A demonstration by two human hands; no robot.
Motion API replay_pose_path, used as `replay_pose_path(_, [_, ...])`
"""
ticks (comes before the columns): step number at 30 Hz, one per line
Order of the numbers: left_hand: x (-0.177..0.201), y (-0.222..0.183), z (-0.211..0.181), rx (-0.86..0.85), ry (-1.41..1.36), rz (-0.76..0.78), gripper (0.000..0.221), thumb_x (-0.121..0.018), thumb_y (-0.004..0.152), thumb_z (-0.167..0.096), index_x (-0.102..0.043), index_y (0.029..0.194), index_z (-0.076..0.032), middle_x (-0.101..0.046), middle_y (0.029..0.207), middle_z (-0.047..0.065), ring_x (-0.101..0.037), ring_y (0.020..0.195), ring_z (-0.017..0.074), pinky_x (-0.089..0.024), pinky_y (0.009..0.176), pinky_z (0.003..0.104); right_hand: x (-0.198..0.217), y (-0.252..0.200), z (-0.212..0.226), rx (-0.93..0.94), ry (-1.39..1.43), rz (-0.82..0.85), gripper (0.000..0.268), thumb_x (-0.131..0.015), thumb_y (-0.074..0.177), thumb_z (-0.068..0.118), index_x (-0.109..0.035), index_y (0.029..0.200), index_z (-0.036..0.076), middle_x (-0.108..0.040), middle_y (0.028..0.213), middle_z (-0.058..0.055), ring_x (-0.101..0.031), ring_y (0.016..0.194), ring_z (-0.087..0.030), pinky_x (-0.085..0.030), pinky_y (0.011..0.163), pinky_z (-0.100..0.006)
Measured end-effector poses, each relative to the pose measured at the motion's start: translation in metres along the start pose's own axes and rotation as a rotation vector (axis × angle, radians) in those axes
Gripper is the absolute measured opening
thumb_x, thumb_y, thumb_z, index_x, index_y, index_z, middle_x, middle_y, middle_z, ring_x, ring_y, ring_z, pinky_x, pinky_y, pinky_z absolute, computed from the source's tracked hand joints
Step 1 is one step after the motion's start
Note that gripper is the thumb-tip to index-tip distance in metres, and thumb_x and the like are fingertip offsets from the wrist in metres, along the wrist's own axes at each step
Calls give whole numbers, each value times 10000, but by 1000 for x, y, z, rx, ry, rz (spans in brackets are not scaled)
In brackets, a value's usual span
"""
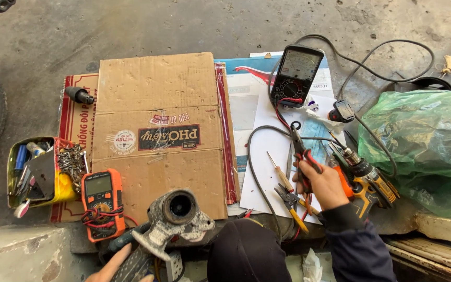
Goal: Disassembling and repairing the chuck and housing of a rotary hammer drill using pliers and a hammer.
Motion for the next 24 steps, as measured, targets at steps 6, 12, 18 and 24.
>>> replay_pose_path(6, [95,-66,-226,-142,-39,-266,723,-950,679,-250,-777,1380,-220,-955,1134,-25,-927,1038,82,-698,912,266,-18,-95,30,383,-671,-144,357,-673,1046,309,-759,1322,99,-795,1036,-79,-726,833,-246,-567,745,-367])
replay_pose_path(12, [129,-118,-300,-792,339,-640,412,-903,787,-147,-821,1180,-52,-777,1320,145,-801,921,198,-630,751,306,-49,-179,96,1013,-969,-201,438,-805,985,147,-733,1403,39,-695,1086,-122,-653,771,-272,-536,671,-409])
replay_pose_path(18, [134,-123,-303,-641,100,-595,470,-899,823,-177,-775,1250,-25,-835,1187,88,-808,835,173,-629,695,302,-76,-206,115,1271,-1154,-30,596,-860,844,231,-746,1419,119,-693,1194,-93,-651,920,-266,-526,812,-403])
replay_pose_path(24, [131,-117,-290,-490,-17,-606,540,-926,798,-270,-781,1293,-112,-873,1064,45,-823,761,151,-641,649,286,-101,-207,120,1376,-1335,-69,605,-829,883,318,-698,1452,160,-687,1193,-60,-639,943,-233,-502,847,-399])
Point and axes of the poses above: each hand's wrist, its own y-axis towards the middle knuckle, its own x-axis out of the back of the hand, z = x × y, the point moved 5 cm from there along y, towards the middle knuckle
